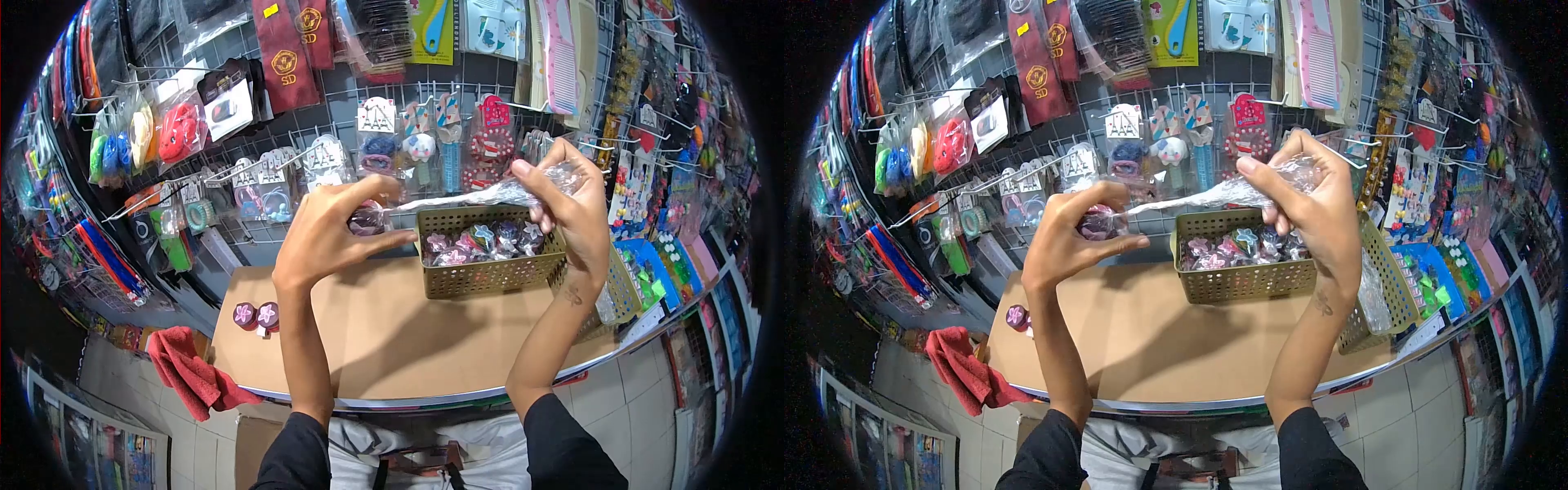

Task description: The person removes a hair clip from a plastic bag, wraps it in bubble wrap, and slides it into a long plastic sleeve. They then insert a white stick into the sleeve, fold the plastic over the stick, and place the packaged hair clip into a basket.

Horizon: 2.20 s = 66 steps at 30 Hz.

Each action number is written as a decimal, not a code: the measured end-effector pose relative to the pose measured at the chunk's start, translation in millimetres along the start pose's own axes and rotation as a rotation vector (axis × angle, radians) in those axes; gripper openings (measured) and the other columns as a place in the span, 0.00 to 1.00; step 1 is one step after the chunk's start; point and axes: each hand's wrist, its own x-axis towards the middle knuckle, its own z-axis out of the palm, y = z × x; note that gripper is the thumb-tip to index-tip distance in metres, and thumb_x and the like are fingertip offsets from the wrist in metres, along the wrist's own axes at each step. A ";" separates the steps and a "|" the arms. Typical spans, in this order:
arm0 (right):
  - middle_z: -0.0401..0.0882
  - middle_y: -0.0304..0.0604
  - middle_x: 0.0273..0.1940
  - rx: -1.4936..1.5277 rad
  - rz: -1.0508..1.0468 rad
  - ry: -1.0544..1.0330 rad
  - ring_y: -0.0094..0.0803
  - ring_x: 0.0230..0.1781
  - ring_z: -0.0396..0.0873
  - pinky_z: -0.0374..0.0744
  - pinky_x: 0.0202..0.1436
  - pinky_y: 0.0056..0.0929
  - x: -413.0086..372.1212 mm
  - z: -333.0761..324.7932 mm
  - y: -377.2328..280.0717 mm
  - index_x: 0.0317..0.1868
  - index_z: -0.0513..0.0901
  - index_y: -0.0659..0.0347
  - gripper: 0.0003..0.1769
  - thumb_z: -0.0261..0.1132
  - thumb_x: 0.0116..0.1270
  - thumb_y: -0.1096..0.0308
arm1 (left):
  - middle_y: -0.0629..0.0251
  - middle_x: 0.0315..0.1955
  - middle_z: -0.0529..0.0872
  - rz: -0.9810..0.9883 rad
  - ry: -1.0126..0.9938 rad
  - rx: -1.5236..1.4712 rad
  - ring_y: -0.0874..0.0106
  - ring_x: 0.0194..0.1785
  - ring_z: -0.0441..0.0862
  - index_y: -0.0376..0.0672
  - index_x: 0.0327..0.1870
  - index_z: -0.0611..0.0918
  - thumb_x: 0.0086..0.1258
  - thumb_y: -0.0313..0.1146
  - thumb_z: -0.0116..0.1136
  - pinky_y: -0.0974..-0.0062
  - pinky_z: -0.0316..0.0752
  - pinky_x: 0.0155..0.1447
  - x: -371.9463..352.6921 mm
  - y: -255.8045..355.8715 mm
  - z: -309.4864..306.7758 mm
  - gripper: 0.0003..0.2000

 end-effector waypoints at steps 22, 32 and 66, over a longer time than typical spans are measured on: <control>0.82 0.37 0.28 0.136 -0.245 0.040 0.21 0.29 0.78 0.74 0.34 0.19 4.2 -2.8 10.6 0.39 0.83 0.64 0.06 0.70 0.64 0.71 | 0.53 0.38 0.80 0.027 -0.159 -0.067 0.51 0.40 0.78 0.33 0.43 0.76 0.50 0.28 0.61 0.63 0.73 0.46 0.5 -1.5 -8.8 0.18; 0.79 0.36 0.28 0.249 -0.259 0.108 0.16 0.19 0.70 0.67 0.21 0.15 5.1 5.0 6.0 0.32 0.71 0.55 0.13 0.69 0.63 0.75 | 0.51 0.42 0.76 0.012 -0.157 -0.079 0.53 0.48 0.75 0.34 0.47 0.76 0.53 0.35 0.62 0.64 0.69 0.56 -0.2 1.7 0.0 0.21; 0.85 0.41 0.37 0.000 -0.313 0.049 0.23 0.38 0.82 0.79 0.46 0.22 10.8 -8.3 13.2 0.43 0.86 0.66 0.07 0.68 0.64 0.76 | 0.48 0.48 0.79 -0.022 -0.096 -0.074 0.55 0.57 0.77 0.33 0.57 0.72 0.63 0.33 0.53 0.62 0.66 0.64 -3.6 -1.1 -0.9 0.22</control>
